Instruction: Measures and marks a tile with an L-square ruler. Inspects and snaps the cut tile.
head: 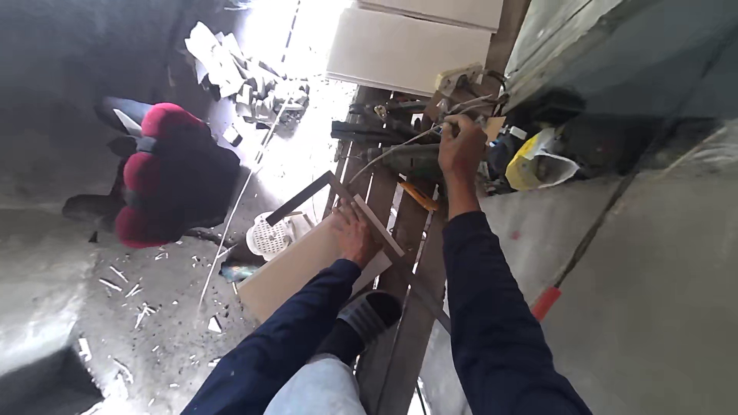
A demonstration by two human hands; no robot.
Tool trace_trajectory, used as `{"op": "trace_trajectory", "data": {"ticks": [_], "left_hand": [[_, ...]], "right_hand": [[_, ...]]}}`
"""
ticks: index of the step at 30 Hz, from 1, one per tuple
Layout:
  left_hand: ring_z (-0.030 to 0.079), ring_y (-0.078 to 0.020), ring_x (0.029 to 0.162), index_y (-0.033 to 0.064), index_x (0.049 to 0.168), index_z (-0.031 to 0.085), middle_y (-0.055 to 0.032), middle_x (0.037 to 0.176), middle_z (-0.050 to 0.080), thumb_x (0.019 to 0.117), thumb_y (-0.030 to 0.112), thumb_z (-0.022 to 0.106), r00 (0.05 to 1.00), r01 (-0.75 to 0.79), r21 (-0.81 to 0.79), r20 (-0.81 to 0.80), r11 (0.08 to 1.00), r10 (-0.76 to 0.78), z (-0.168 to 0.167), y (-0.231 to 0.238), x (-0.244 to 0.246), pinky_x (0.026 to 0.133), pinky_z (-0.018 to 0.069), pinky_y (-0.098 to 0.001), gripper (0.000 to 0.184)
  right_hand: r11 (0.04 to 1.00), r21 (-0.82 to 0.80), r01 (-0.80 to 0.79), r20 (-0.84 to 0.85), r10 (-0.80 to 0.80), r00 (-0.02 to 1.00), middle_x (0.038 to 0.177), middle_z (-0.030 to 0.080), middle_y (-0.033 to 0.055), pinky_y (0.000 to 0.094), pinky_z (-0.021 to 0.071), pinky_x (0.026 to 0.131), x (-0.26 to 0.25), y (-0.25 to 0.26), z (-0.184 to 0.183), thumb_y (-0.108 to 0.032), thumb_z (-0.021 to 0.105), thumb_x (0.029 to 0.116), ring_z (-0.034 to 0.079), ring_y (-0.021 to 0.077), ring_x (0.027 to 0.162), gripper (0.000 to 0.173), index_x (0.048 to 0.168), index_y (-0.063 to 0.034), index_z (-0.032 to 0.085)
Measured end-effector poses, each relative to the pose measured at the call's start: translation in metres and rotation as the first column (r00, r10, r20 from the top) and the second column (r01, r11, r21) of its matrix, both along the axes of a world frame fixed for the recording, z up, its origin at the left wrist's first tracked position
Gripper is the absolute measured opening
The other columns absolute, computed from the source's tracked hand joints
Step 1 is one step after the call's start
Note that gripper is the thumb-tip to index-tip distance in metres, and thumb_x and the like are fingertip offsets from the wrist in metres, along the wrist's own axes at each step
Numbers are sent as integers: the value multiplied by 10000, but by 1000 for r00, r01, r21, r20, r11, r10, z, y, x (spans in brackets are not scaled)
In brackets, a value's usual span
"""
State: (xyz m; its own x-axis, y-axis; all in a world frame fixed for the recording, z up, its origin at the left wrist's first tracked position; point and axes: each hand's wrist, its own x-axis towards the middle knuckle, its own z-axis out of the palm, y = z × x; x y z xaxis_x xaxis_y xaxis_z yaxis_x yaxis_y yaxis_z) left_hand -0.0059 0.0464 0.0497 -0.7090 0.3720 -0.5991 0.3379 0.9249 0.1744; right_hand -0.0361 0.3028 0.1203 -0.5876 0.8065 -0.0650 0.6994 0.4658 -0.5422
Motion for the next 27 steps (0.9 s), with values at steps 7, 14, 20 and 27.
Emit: {"op": "trace_trajectory", "data": {"ticks": [7,14,20,27], "left_hand": [[41,-534,1531,-21,1623,74,-292,1682,-26,635,578,888,1000,-4,20,-13,1000,4,-1,-1,1,1089,272,-764,1413],[28,-542,1530,-23,1623,76,-289,1682,-49,632,560,904,1000,-11,43,0,999,11,2,-3,0,1082,261,-791,1417],[63,-547,1523,-52,1608,130,-297,1680,-10,613,514,931,998,25,88,-54,996,-20,1,-11,7,1081,296,-769,1397],[19,-501,1547,-24,1614,179,-224,1705,-48,653,521,916,999,27,130,-46,991,-22,0,-17,8,1068,238,-822,1328]], "right_hand": [[998,1,57,-134,-56,989,1172,723,123,434,531,976,-6,31,8,-235,525,1029,691,238,1080,318,1247,-91,706],[928,-103,-359,134,370,919,1160,723,163,552,533,990,21,-22,7,-275,588,1019,693,319,1099,301,1189,-66,722],[841,67,-537,309,494,813,1254,579,264,627,528,861,103,-91,-61,-147,718,948,601,486,1126,402,1315,-46,589],[833,-111,-541,115,552,826,1279,568,287,535,598,783,105,-125,-42,-109,571,1033,686,436,963,445,1467,-48,491]]}}
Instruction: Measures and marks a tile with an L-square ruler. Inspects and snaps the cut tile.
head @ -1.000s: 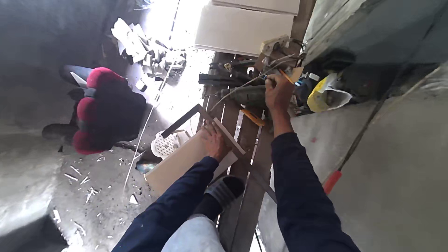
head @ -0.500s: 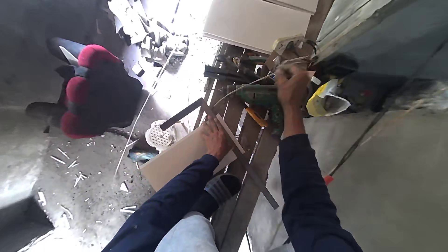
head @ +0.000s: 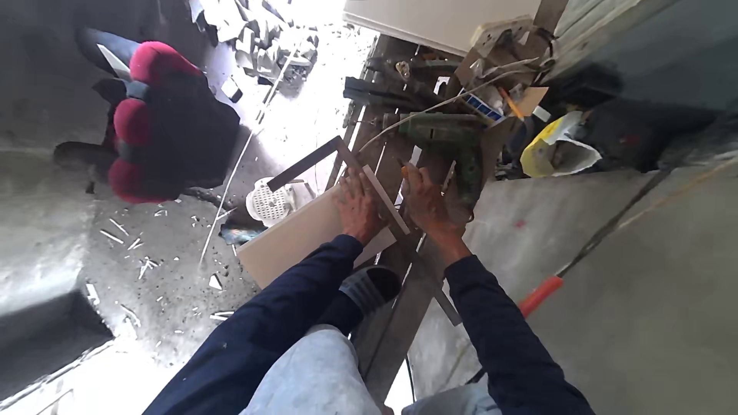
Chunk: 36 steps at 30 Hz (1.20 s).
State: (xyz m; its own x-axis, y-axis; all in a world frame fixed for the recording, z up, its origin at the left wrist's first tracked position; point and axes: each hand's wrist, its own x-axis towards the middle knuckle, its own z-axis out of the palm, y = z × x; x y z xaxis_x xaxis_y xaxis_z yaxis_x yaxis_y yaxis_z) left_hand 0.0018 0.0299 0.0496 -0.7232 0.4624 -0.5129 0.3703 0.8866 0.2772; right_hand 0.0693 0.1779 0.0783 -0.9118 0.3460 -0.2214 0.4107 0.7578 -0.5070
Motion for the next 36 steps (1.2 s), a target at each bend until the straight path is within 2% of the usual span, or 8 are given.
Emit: {"op": "trace_trajectory", "data": {"ticks": [3,8,13,18,21,26,33,36], "left_hand": [[-15,-444,1567,23,1632,162,-180,1717,-53,637,614,875,1000,-10,-46,10,999,10,-5,0,-2,1069,223,-825,1360],[0,-455,1563,42,1638,152,-170,1720,-29,653,635,842,1000,-22,-41,3,999,23,-6,-1,-3,1050,237,-834,1341],[9,-474,1558,41,1643,107,-200,1713,-14,691,611,824,1000,-7,-34,-5,999,6,-5,-2,-3,1045,218,-846,1321],[16,-477,1557,44,1639,156,-210,1711,14,669,569,851,1000,-21,-3,-11,1000,21,-7,-3,-2,1057,196,-849,1304],[11,-492,1551,34,1636,153,-221,1707,2,670,541,858,1000,-18,-1,-6,1000,18,-6,-2,-2,1046,190,-858,1299],[2,-483,1554,35,1640,130,-217,1708,-1,680,530,854,1000,-20,3,-10,1000,20,-8,-1,-2,1051,194,-854,1300],[-19,-467,1560,25,1638,118,-205,1711,-32,765,488,842,997,-21,-41,67,999,24,12,3,-3,1080,227,-827,1225],[31,-471,1558,26,1633,154,-207,1710,29,743,490,821,1000,-23,-22,8,1000,23,-2,3,-3,1042,241,-840,1206]], "right_hand": [[989,-144,39,69,-30,997,1335,589,261,547,579,864,-8,-24,13,-168,512,1075,686,420,1039,447,1513,-86,468],[986,-166,16,78,-3,997,1290,612,251,497,589,872,-21,-34,-25,-272,537,1058,699,370,1007,511,1537,-113,458],[992,-96,-84,19,86,996,1088,679,239,512,592,810,-22,-40,-33,-102,530,1016,709,378,901,502,1515,-65,488],[991,-114,-76,126,91,988,1230,609,249,522,595,787,8,-47,29,-95,606,1002,691,401,935,588,1558,-122,417],[991,-98,-91,163,106,981,1233,610,240,511,603,768,9,-49,39,-93,626,993,696,393,908,596,1551,-117,421],[981,-43,-187,112,191,975,1205,619,264,507,589,807,-16,-44,-2,-89,557,1010,693,395,938,549,1545,-64,434],[986,-63,-152,141,160,977,1151,646,244,495,591,811,-24,-44,-19,-109,503,1038,704,378,917,511,1546,-91,451],[987,-52,-154,171,161,972,1177,641,234,493,590,824,-25,-43,-18,-109,493,1040,700,373,942,527,1563,-122,433]]}}
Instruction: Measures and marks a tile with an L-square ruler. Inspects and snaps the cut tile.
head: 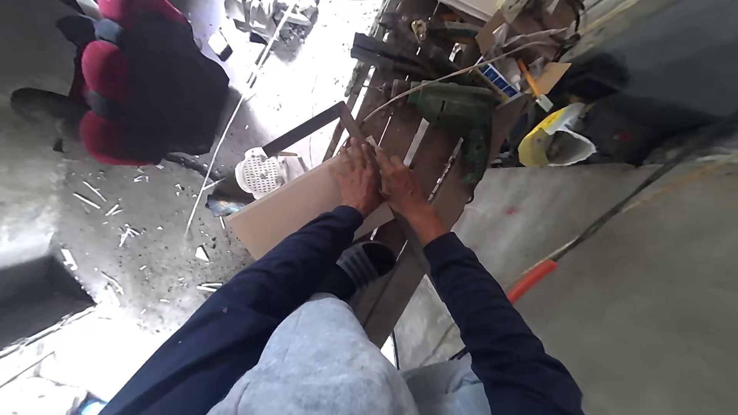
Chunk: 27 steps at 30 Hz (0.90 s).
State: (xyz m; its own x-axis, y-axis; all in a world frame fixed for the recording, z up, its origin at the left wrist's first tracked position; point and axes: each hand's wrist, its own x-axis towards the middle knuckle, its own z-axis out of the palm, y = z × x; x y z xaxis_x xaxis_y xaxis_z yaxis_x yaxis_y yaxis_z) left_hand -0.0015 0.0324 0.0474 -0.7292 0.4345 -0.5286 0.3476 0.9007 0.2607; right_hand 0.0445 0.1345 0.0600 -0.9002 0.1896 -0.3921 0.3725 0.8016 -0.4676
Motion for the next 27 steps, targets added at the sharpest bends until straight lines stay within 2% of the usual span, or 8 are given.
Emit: {"op": "trace_trajectory", "data": {"ticks": [4,9,12,15,19,23,27], "left_hand": [[22,-471,1558,23,1637,118,-198,1713,-14,760,476,818,1000,6,-30,16,1000,-6,0,1,-1,1042,250,-836,1210],[25,-469,1558,32,1637,136,-198,1713,-19,741,455,830,1000,7,-46,8,999,-6,0,0,-1,1040,262,-831,1210],[21,-479,1555,26,1636,129,-216,1708,-16,715,423,859,1000,7,-38,27,999,-6,3,2,0,1039,232,-846,1240],[6,-482,1555,22,1637,104,-214,1708,-41,720,407,861,999,5,-33,31,999,-4,3,2,-1,1046,208,-852,1251],[-19,-459,1562,29,1638,127,-185,1715,-55,696,494,857,999,-4,-38,46,999,6,1,1,-2,1057,208,-845,1279],[-44,-475,1556,46,1641,129,-199,1711,-49,660,569,866,999,-22,-7,47,1000,22,1,2,-1,1070,180,-845,1334],[-41,-479,1555,36,1637,144,-193,1714,-40,659,595,862,999,-16,-8,42,1000,16,-1,1,-1,1061,167,-855,1336]], "right_hand": [[1000,6,-4,4,4,1000,1189,639,231,481,590,843,1,-1,-1,-111,499,1039,701,363,955,529,1564,-120,431],[1000,-20,1,-19,-1,1000,1181,637,243,494,589,840,10,-2,-7,-92,523,1027,697,375,954,555,1570,-106,411],[1000,-19,7,32,-6,999,1231,625,261,509,581,872,17,-2,1,-57,529,1021,692,397,999,580,1582,-113,395],[1000,18,21,30,-21,999,1218,628,252,513,590,826,20,-5,1,-65,522,1026,700,393,958,571,1580,-135,404],[999,37,1,-1,-1,1000,1171,632,244,501,591,791,35,-4,-2,-75,526,1018,697,378,913,565,1571,-119,418],[999,34,22,-16,-22,1000,1177,644,242,500,600,794,58,-2,0,-82,561,999,708,377,907,568,1554,-109,441],[998,46,30,13,-31,999,1202,622,239,499,608,743,76,-1,-4,-106,509,1030,710,366,858,573,1588,-149,388]]}}
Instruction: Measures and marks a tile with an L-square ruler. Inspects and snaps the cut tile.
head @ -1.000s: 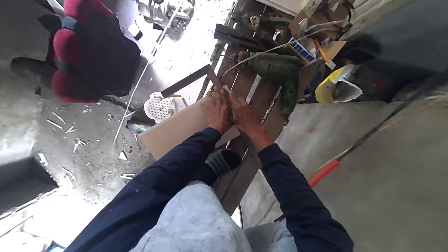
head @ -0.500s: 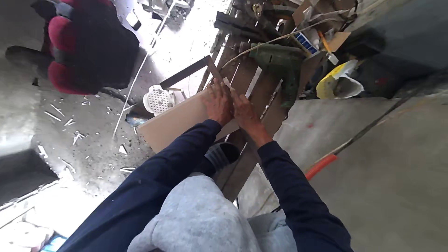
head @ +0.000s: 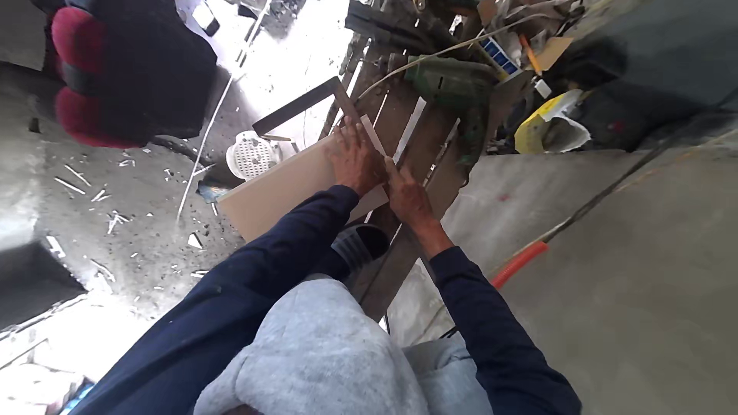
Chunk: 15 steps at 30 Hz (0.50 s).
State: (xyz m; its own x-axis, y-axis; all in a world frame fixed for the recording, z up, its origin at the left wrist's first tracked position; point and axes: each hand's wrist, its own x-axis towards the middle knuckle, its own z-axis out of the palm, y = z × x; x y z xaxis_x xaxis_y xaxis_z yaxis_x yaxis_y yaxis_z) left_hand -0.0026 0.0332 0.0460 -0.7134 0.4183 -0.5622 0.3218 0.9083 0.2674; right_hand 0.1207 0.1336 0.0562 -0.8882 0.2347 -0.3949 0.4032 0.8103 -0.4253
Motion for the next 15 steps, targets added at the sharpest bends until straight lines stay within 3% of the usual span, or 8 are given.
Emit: {"op": "trace_trajectory", "data": {"ticks": [2,11,15], "left_hand": [[-47,-470,1557,38,1641,114,-182,1716,-53,651,583,872,1000,-12,-4,8,1000,12,0,1,0,1063,175,-855,1361],[-28,-468,1559,21,1638,89,-192,1711,-78,613,585,902,1000,2,-38,7,999,-1,0,3,0,1064,186,-851,1424],[-31,-482,1555,25,1636,133,-189,1713,-75,618,580,898,1000,3,-24,14,1000,-3,0,1,0,1053,180,-863,1389]], "right_hand": [[1000,2,6,-3,-6,1000,1220,628,244,499,607,752,11,1,1,-77,500,1019,713,365,868,583,1587,-151,392],[999,51,14,-15,-13,1000,1063,638,234,477,598,667,71,1,11,-12,547,999,693,358,778,567,1549,-114,457],[999,45,-1,20,0,1000,1126,640,239,494,606,682,93,4,9,-35,546,1006,705,363,801,588,1573,-118,415]]}}
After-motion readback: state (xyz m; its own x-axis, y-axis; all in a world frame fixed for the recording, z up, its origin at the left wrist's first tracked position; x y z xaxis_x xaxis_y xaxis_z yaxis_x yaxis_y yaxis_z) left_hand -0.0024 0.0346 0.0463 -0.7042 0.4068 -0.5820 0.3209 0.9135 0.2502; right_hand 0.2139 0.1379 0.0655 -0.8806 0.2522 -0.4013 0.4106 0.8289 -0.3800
